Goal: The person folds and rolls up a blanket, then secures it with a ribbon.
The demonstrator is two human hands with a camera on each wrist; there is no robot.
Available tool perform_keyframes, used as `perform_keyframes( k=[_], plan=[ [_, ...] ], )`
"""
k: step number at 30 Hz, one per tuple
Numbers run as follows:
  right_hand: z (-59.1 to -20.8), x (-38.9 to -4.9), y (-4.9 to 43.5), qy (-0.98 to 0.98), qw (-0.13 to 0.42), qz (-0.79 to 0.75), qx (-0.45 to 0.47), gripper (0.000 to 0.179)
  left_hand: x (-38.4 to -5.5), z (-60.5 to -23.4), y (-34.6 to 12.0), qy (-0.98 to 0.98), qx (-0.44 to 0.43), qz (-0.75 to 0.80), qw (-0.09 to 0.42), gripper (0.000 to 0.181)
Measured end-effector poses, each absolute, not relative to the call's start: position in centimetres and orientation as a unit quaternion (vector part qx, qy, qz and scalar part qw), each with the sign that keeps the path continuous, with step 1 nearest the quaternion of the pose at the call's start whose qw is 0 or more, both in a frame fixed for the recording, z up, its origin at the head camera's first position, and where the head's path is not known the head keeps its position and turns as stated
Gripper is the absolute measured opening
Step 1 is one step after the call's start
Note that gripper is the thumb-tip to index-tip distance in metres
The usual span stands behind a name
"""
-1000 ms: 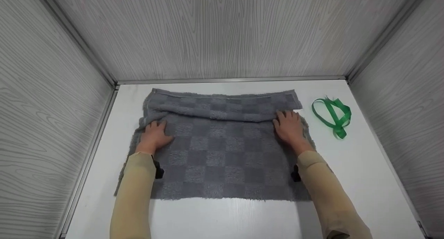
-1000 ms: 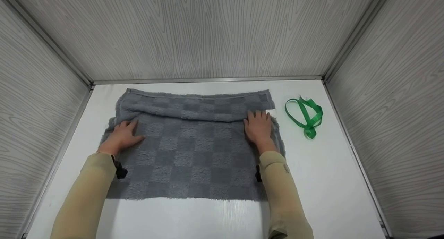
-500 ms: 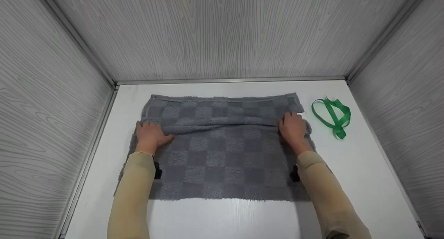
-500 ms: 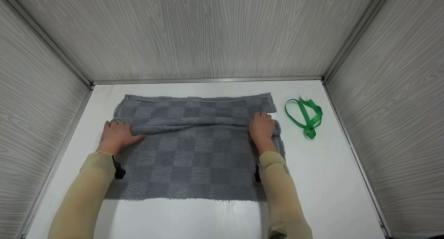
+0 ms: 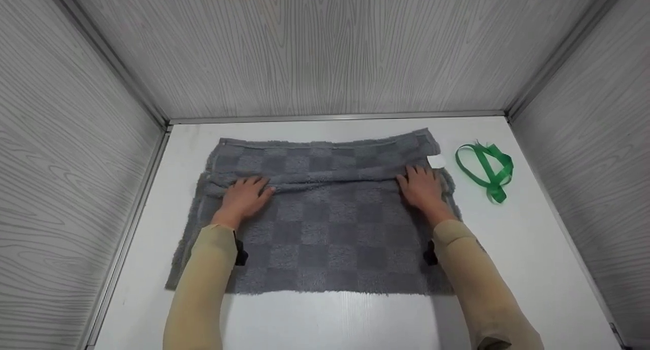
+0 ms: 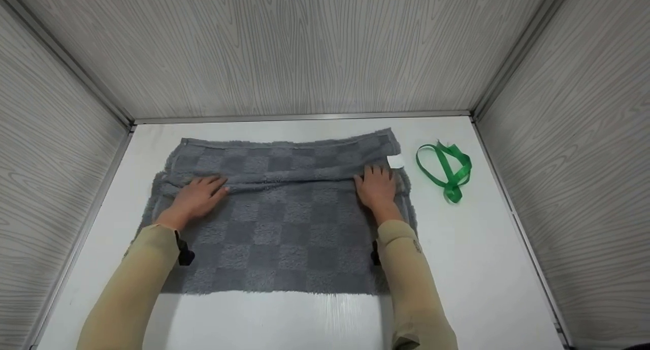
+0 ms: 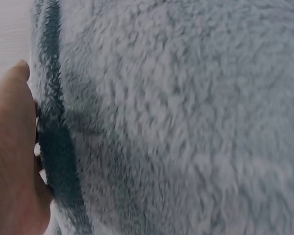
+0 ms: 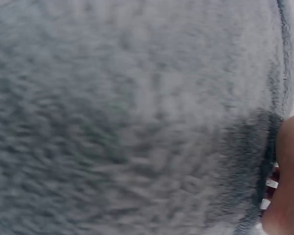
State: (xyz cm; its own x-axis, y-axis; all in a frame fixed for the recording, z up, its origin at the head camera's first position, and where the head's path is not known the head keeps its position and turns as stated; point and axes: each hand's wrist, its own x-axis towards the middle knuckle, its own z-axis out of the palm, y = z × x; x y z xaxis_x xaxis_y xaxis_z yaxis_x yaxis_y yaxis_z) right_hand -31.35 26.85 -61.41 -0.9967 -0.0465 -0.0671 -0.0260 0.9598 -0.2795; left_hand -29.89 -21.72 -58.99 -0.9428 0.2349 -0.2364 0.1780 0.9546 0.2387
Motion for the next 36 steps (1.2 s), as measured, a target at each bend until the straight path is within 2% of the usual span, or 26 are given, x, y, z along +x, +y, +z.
perform_keyframes(
  k=[2, 4, 9, 11, 16, 20, 23, 27, 30, 36],
  plan=[
    [-61.1, -31.5, 26.6, 0.985, 0.070, -0.154, -0.015, 0.068, -30.0, -58.8, -21.5, 0.980, 0.087, 0.107, 0.145, 0.069],
    [-61.1, -31.5, 26.5, 0.985, 0.070, -0.160, -0.019, 0.069, -30.3, -58.6, -21.2, 0.979, 0.067, 0.110, 0.159, 0.072],
    [-61.9, -31.2, 26.1, 0.986, 0.004, -0.149, -0.072, 0.060, -30.9, -58.2, -21.0, 0.975, 0.010, 0.114, 0.191, 0.079],
    [-62.3, -30.9, 26.0, 0.987, -0.004, -0.133, -0.093, 0.059, -31.0, -58.0, -20.9, 0.972, -0.017, 0.121, 0.201, 0.079],
    [-62.2, -30.3, 25.9, 0.987, 0.045, -0.117, -0.098, 0.065, -31.2, -57.9, -20.1, 0.969, -0.049, 0.145, 0.196, 0.077],
    [-61.7, -30.1, 25.8, 0.986, 0.073, -0.126, -0.085, 0.068, -31.3, -58.7, -19.5, 0.980, -0.010, 0.128, 0.149, 0.073],
    [-61.6, -30.2, 25.8, 0.986, 0.061, -0.127, -0.086, 0.068, -31.2, -59.2, -19.4, 0.985, 0.048, 0.120, 0.116, 0.070],
    [-61.6, -30.3, 25.7, 0.987, 0.045, -0.121, -0.095, 0.065, -30.8, -59.3, -19.8, 0.979, 0.095, 0.129, 0.124, 0.067],
    [-61.4, -30.2, 25.5, 0.988, 0.044, -0.113, -0.097, 0.062, -30.4, -59.2, -20.0, 0.981, 0.096, 0.111, 0.130, 0.066],
    [-60.6, -29.5, 24.0, 0.987, -0.012, -0.097, -0.128, 0.056, -29.3, -58.5, -18.8, 0.986, 0.126, 0.067, 0.082, 0.063]
  ],
)
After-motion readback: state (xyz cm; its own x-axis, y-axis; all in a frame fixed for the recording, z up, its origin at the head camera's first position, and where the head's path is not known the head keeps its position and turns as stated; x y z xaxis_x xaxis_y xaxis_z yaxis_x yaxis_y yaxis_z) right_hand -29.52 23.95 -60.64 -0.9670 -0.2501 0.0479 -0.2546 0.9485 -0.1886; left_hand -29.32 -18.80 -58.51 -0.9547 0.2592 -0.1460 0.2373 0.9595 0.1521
